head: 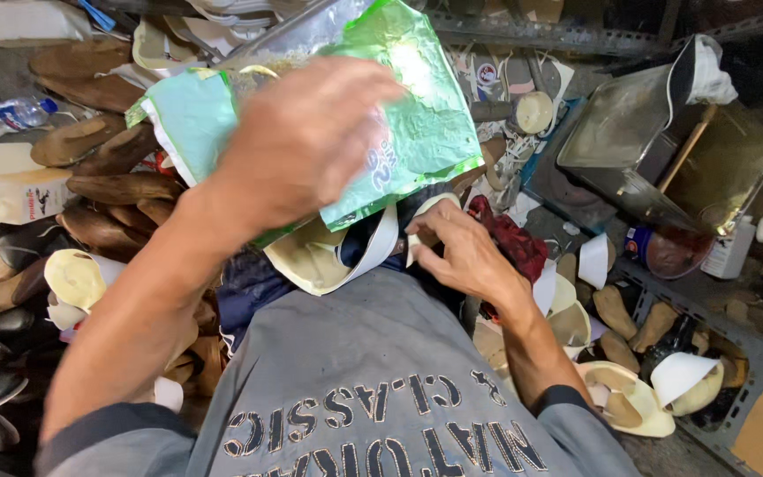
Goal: The person uses a hammer to tap the sole of a white shoe held on their lap. They then pick up a shoe last, insert a piece of paper into it, and place the last inside the shoe.
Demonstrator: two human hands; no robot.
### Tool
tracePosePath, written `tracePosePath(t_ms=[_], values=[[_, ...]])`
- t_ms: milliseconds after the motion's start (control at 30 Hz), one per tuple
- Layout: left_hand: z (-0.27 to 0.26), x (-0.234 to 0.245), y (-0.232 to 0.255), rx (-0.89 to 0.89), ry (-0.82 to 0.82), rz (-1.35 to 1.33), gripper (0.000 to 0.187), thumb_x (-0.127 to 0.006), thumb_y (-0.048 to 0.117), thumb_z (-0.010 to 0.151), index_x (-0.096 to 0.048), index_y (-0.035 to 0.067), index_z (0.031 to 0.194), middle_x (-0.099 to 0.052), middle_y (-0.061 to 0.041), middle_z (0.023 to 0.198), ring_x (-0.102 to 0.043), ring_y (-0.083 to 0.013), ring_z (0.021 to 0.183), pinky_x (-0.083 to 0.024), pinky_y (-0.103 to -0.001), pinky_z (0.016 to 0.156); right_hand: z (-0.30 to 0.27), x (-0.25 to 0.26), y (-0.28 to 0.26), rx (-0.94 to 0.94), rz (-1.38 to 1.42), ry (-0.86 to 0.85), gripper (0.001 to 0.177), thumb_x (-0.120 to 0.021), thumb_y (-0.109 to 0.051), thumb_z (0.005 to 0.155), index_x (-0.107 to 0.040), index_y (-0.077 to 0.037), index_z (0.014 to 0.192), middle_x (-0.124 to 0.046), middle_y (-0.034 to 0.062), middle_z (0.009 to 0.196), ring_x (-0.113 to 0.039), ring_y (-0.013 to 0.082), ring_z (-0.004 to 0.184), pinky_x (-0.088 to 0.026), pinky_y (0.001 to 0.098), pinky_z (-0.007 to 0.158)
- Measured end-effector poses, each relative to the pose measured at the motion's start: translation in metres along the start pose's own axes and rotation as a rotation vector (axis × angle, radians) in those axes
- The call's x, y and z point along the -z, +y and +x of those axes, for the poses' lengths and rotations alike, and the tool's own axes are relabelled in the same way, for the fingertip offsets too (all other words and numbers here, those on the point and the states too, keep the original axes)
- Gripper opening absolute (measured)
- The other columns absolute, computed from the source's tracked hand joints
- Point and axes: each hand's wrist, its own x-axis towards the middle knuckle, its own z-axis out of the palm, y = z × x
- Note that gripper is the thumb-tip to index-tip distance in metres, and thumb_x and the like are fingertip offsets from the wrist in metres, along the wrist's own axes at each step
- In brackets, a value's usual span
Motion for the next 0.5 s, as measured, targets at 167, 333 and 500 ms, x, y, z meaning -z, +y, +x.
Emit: tracePosePath(t_ms=[167, 333, 500], values=[[0.003, -0.044, -0.009, -0.252, -0.275, 0.627, 0.084, -0.067, 0.062, 0.085, -0.044, 0.03, 0.16, -0.032, -0.012, 0.168, -0.028, -0.0411, 0.152, -0.024, -0.068, 0.117, -0.001, 0.004, 0.002, 0.08, 0.166, -0.017, 0.034, -0.067, -0.037, 0.092, -0.074, -0.019, 0.119, -0.061, 0.0041, 0.094, -0.061, 0.0227, 0.094, -0.046, 0.0357, 0.088], [-0.004, 0.004, -0.006, -0.044, 0.125, 0.021, 0.053, -0.081, 0.056, 0.095, -0.07, 0.008, 0.114, -0.031, -0.018, 0.16, -0.028, -0.0413, 0.154, -0.014, -0.07, 0.128, 0.019, 0.026, 0.032, -0.209, 0.601, 0.608, 0.07, -0.034, -0.058, 0.103, -0.048, -0.007, 0.149, -0.058, 0.0029, 0.118, -0.055, 0.0164, 0.105, -0.047, 0.0335, 0.083], [-0.071, 0.001, -0.037, 0.904, 0.854, -0.676, 0.065, -0.062, 0.054, 0.099, -0.041, 0.015, 0.147, -0.041, -0.009, 0.153, -0.041, -0.0234, 0.141, -0.034, -0.044, 0.129, 0.066, 0.017, -0.002, 0.227, 0.931, 0.45, 0.068, -0.016, -0.048, 0.109, -0.035, -0.002, 0.155, -0.036, 0.0176, 0.161, -0.031, 0.0306, 0.151, -0.026, 0.0468, 0.125]])
